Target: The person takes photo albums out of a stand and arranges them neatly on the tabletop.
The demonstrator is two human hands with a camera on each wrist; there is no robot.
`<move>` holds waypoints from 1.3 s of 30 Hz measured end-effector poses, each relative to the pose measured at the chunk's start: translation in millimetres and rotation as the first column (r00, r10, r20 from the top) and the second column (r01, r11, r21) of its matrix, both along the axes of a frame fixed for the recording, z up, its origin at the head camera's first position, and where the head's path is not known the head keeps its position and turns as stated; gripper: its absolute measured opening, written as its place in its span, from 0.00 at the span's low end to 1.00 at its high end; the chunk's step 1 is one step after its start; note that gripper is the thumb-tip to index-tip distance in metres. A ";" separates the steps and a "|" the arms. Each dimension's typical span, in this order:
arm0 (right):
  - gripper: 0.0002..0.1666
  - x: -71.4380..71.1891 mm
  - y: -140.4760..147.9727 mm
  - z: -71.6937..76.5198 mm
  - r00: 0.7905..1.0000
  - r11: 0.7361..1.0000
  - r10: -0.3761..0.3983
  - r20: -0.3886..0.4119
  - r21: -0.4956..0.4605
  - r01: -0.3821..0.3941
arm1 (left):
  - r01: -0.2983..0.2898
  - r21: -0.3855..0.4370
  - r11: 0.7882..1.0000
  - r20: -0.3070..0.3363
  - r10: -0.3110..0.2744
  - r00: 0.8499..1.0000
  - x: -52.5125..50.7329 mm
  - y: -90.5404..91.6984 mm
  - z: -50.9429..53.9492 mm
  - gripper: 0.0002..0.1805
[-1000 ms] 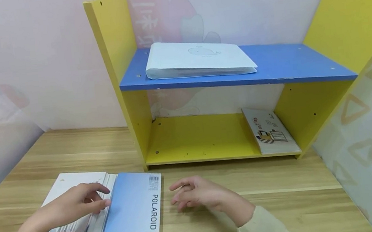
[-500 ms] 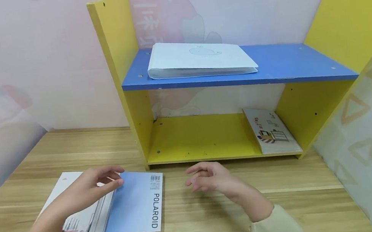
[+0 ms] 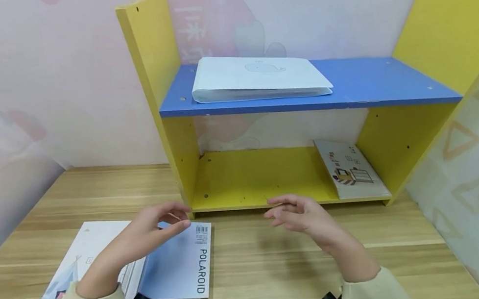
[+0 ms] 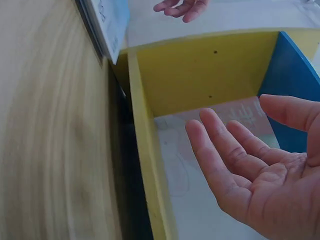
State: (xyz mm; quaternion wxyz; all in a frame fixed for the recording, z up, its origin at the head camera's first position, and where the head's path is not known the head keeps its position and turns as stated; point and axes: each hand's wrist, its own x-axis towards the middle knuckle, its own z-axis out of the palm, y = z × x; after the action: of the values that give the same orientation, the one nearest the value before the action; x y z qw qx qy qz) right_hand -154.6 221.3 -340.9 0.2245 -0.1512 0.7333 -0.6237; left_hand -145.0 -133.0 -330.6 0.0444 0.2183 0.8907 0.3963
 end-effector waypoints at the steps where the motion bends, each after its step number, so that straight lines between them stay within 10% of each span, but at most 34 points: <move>1: 0.32 0.1 3.1 1.5 1.000 1.000 -0.015 -0.011 0.002 0.015 | 0.009 0.013 1.000 -0.003 -0.009 1.000 -0.9 3.9 0.3 0.15; 17: 0.19 -3.0 51.3 19.5 0.979 0.985 -0.174 -0.105 -0.037 0.171 | 0.085 0.144 0.986 0.021 -0.089 0.996 -17.8 69.0 7.9 0.17; 39: 0.24 -9.1 109.8 16.9 0.966 0.907 -0.232 -0.118 -0.385 0.171 | 0.147 0.254 0.956 0.065 -0.168 0.984 -46.8 135.8 -1.2 0.17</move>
State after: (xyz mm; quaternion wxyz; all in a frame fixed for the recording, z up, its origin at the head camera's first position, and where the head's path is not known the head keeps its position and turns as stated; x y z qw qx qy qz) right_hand -163.7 331.0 -324.0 0.0661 -0.1640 0.6293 -0.7568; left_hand -191.8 2.9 -331.9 0.0863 0.2753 0.8111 0.5088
